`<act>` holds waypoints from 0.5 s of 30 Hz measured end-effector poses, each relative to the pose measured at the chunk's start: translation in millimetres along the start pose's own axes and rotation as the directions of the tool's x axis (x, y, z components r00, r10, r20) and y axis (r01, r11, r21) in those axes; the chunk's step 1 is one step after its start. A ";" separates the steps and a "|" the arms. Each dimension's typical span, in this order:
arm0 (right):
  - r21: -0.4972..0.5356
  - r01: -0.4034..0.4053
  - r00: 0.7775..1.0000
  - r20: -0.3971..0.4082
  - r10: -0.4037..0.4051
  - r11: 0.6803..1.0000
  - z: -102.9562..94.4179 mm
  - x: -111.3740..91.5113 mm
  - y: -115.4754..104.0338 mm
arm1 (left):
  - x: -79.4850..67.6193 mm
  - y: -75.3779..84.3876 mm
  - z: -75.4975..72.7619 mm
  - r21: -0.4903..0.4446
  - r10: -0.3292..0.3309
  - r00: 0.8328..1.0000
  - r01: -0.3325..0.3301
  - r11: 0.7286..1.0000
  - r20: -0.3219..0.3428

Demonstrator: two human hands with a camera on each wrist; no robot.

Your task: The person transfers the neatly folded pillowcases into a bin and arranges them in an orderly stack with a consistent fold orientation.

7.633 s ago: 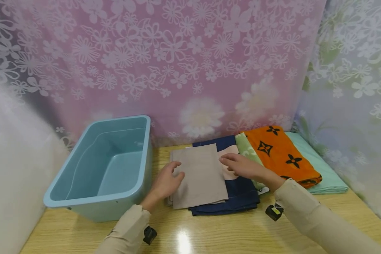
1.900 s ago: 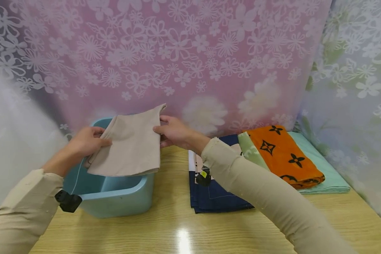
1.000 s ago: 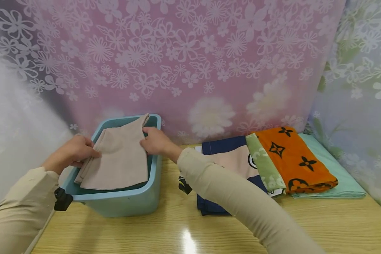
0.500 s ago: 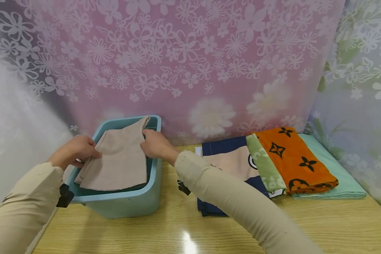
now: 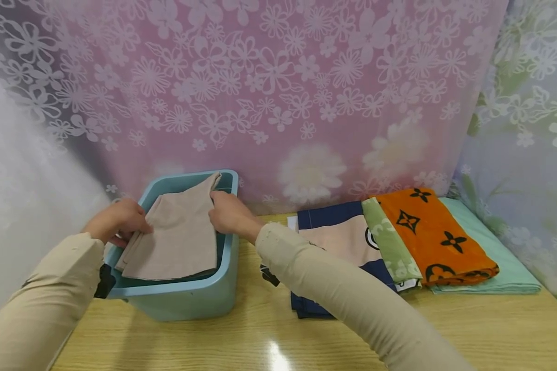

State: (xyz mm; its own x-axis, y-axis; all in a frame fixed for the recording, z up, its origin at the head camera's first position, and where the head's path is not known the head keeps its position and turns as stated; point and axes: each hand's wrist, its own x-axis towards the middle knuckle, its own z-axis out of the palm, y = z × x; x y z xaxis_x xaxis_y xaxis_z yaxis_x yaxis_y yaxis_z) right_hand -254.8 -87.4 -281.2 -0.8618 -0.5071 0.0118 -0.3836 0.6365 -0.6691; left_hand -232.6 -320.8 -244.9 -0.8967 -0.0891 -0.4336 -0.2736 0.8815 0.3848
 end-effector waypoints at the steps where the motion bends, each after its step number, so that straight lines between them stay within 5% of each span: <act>1: -0.001 0.004 1.000 0.000 -0.004 1.000 0.1 -0.3 0.0 | -0.1 0.5 0.1 0.002 -0.003 1.000 0.003 1.000 0.002; 15: -0.044 0.055 0.996 0.078 -0.051 0.998 -8.2 -11.8 -5.0 | -6.6 4.8 4.3 0.018 0.071 0.997 -0.072 0.997 0.019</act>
State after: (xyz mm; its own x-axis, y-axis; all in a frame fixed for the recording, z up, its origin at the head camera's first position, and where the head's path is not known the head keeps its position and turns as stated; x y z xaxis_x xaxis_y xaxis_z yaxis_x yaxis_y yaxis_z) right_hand -245.4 -79.7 -271.8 -0.8126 -0.5828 -0.0122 -0.4444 0.6329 -0.6339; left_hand -226.5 -313.9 -243.7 -0.9071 -0.0173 -0.4205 -0.2023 0.8940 0.3998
